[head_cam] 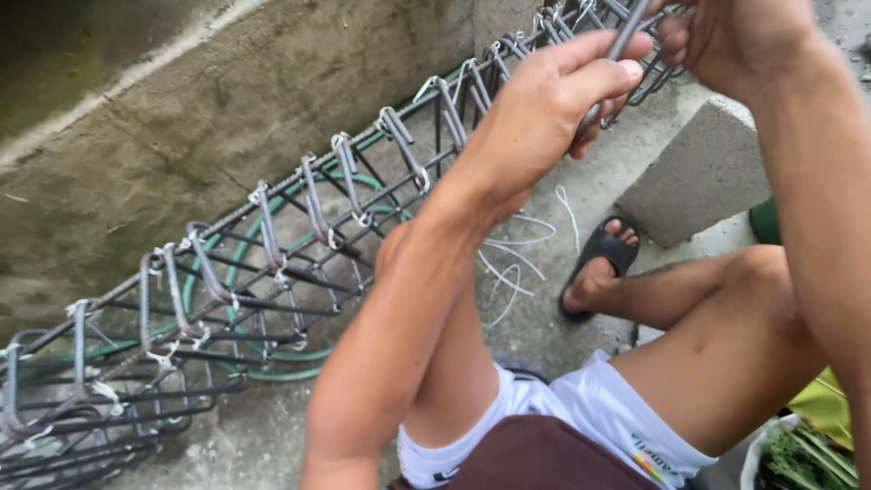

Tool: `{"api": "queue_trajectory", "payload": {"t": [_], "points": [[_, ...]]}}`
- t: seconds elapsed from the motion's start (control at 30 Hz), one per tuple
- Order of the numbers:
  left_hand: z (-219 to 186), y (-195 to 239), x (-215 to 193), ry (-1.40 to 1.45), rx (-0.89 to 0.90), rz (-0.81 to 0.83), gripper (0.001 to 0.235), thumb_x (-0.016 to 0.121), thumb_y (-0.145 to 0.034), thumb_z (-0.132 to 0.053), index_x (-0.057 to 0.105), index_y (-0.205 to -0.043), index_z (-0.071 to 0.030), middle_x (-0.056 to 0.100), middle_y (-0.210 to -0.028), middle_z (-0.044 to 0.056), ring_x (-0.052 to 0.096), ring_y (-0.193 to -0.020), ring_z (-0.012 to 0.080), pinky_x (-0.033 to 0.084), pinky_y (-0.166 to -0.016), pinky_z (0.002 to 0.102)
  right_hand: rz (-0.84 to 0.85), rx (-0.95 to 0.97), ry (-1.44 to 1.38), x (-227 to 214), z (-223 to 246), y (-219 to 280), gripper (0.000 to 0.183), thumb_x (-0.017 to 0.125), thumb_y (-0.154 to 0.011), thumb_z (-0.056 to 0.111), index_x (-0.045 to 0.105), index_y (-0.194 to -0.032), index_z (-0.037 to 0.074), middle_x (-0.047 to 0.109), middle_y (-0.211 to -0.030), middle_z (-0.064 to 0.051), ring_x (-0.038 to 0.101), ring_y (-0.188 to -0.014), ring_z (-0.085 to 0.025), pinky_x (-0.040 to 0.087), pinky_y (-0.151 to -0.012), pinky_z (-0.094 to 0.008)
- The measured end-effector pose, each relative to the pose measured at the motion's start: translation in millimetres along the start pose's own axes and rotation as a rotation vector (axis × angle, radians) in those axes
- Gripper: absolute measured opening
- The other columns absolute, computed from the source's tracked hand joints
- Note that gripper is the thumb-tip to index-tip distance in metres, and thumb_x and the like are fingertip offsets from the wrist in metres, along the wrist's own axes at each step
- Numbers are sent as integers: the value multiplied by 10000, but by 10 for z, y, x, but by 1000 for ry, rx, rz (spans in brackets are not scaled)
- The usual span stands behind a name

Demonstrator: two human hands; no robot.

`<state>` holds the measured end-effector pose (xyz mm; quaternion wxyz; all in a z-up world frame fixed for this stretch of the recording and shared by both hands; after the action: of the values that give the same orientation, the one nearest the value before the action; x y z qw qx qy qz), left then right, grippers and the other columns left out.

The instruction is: Tying steel reinforcement bars together using wire and a manual twisting tool

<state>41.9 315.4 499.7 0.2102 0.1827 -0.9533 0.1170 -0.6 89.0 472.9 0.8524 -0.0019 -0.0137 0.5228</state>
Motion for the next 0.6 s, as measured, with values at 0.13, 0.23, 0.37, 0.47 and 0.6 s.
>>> {"api": "queue_trajectory", "payload": {"t": [0.13, 0.23, 0.37, 0.47, 0.6], "points": [[-331, 32, 42, -278, 260, 91, 280, 604, -958, -167, 654, -1186, -14, 684, -897, 43, 540, -696, 99, 436, -604, 245, 57, 288, 508, -110, -737, -110, 274, 460, -1034, 260, 658, -1016, 72, 686, -907, -71, 622, -708, -160, 483, -579, -276], [-410, -145, 48, -260, 376, 151, 256, 592, -1030, -182, 657, -1183, 12, 683, -960, 30, 551, -774, 86, 468, -682, 239, 170, 581, 913, -310, -1509, -124, 311, 488, -1044, 225, 688, -1031, -14, 736, -950, -159, 685, -813, -273, 544, -717, -404], [-283, -529, -113, -248, 380, 46, 286, 550, -1021, -320, 652, -1084, -60, 571, -882, -52, 451, -772, 45, 378, -694, 222, 226, 850, 1201, -1080, -3174, -206, 395, 570, -1046, 345, 775, -1060, 9, 783, -900, -102, 690, -719, -240, 602, -682, -388], [1, -744, -366, -233, 257, -85, 165, 551, -1006, -230, 615, -992, -78, 510, -768, -72, 401, -642, 45, 337, -553, 223, 198, 824, 1222, -1392, -3651, -826, 378, 565, -1041, 334, 769, -1065, 16, 778, -909, -100, 683, -735, -232, 591, -696, -382], [-4, -772, -627, -536, 17, -205, 244, 538, -935, -261, 672, -1054, -95, 455, -576, -76, 469, -489, 103, 406, -459, 282, 251, 834, 1176, -1290, -4305, -1185, 347, 555, -1030, 310, 756, -1075, 30, 769, -926, -97, 668, -765, -217, 570, -722, -370]]}}
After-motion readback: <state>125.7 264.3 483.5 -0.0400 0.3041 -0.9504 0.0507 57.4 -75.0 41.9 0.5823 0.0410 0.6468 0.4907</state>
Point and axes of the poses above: each hand's wrist, its own y-axis away from the middle knuckle, its own x-axis out of the palm, z = x × y, the point moved 7 cm from there along -y, towards the middle knuckle
